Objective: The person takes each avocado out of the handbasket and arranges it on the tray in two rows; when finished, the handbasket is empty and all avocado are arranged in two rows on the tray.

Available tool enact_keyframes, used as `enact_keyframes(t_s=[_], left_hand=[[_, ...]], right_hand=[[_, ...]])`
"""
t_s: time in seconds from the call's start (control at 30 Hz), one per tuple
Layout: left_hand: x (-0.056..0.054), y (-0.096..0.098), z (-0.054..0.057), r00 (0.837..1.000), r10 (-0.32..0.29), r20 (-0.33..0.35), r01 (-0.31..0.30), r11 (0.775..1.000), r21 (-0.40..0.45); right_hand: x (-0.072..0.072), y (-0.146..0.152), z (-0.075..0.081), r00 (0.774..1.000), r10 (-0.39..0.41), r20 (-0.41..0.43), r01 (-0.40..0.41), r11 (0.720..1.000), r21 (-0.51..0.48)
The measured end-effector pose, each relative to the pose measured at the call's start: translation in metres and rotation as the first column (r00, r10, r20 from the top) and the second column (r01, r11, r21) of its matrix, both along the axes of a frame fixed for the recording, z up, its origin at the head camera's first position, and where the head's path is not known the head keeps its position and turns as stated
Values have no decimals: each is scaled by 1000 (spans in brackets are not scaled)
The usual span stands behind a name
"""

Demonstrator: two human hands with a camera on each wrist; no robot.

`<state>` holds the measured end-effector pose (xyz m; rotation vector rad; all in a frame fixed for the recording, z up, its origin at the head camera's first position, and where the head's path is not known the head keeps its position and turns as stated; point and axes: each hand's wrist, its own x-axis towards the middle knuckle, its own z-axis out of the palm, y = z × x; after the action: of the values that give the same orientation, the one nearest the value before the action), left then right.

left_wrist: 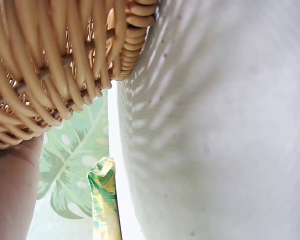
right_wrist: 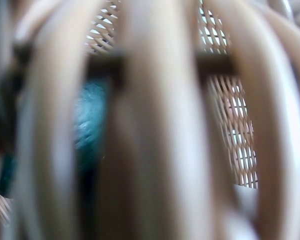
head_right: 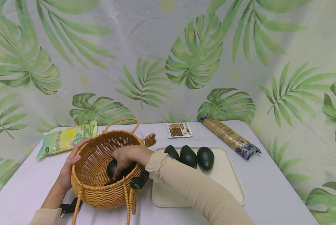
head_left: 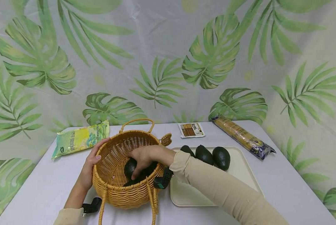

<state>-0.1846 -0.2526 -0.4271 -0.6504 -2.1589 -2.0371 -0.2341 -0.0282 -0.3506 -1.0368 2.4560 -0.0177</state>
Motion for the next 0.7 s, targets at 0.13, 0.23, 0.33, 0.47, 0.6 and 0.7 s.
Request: enact_keyframes(t_s=[0.13,0.23,0.33,0.47,0.6,0.7], left_hand=[[0,0,0,1000,3,-2,-3,1000,-6],[0,0,0,1000,3,1,-3,1000,-8],[0,0,1,1000,4,5,-4,1000,-5],[0,0,0,1000,5,6,-5,1000,-3],[0,0,0,1000,0,0,0,1000,-1],[0,0,-1,1000,-2,-2,2,1000,0]], right_hand=[[0,0,0,1000,-2,-15,2,1000,-13],[-1,0,0,1000,-3,-22,3,1000,-28],[-1,0,0,1000,-6,-22,5,999,-39],[0,1,0,1000,-4,-13,3,999,-37],[1,2,-1,1000,-7,13,7,999,-41],[1,1,-1,1000,-11,17,12,999,-40]])
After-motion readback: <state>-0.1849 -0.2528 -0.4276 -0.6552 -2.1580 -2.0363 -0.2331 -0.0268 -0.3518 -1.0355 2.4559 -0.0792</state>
